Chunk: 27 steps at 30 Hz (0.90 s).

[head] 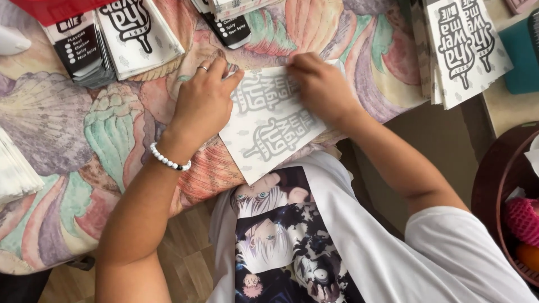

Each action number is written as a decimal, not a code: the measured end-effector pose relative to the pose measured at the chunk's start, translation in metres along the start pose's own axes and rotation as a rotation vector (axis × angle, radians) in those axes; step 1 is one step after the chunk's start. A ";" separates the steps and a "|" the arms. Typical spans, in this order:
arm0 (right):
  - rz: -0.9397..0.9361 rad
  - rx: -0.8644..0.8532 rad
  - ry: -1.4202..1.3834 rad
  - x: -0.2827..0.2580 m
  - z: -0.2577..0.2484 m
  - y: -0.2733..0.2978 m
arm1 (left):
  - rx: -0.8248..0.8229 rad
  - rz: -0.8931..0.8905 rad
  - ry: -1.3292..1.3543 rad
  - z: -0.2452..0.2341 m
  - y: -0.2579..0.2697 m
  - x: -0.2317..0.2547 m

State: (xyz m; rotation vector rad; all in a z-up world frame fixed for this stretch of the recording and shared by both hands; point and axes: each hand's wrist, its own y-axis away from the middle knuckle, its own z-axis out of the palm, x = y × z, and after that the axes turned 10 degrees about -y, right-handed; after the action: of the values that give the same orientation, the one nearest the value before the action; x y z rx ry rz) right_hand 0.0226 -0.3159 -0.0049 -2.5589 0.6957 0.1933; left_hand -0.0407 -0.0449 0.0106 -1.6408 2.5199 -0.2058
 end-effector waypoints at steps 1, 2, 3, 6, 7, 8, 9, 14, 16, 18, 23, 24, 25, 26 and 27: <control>0.135 -0.079 -0.005 0.007 -0.012 0.009 | -0.026 0.005 -0.024 -0.007 -0.002 -0.001; 0.128 -0.083 -0.008 0.019 -0.016 0.021 | -0.026 -0.003 -0.024 -0.008 -0.003 0.000; 0.130 -0.071 0.060 0.030 -0.018 0.034 | -0.050 0.000 -0.023 -0.010 -0.003 0.001; 0.162 -0.091 0.147 0.035 -0.021 0.045 | -0.074 0.009 -0.036 -0.010 -0.005 0.002; 0.197 -0.136 0.163 0.032 -0.022 0.047 | -0.080 0.015 -0.039 -0.008 -0.006 0.004; 0.199 -0.133 0.165 0.020 -0.018 0.038 | -0.079 0.019 -0.041 -0.005 -0.006 0.003; 0.270 -0.171 0.187 0.010 -0.014 0.028 | -0.034 0.022 -0.069 -0.003 -0.006 0.003; 0.255 -0.222 -0.128 -0.025 0.014 -0.020 | 0.043 0.022 -0.127 0.004 -0.004 0.002; 0.015 -0.118 0.071 -0.022 0.035 -0.027 | 0.012 0.026 -0.141 0.004 -0.006 0.002; 0.064 -0.113 0.011 -0.015 0.024 -0.020 | 0.012 0.023 -0.134 0.006 -0.006 0.002; 0.209 -0.088 0.080 0.038 -0.013 0.038 | -0.049 0.031 -0.098 -0.003 -0.017 -0.002; 0.198 -0.057 0.148 0.046 -0.020 0.048 | -0.115 0.025 -0.098 -0.006 -0.024 -0.003; 0.187 -0.027 0.217 0.053 -0.028 0.059 | -0.180 0.018 -0.096 -0.009 -0.031 -0.001; 0.193 -0.030 0.216 0.053 -0.026 0.059 | -0.183 0.023 -0.092 -0.010 -0.042 0.002; 0.197 -0.026 0.242 0.052 -0.025 0.057 | -0.232 0.023 -0.022 -0.012 -0.053 0.004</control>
State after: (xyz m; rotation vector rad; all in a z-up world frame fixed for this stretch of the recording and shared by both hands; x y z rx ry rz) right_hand 0.0387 -0.3944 -0.0198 -2.5614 1.0430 -0.0455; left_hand 0.0031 -0.0696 0.0316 -1.6799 2.6275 0.1112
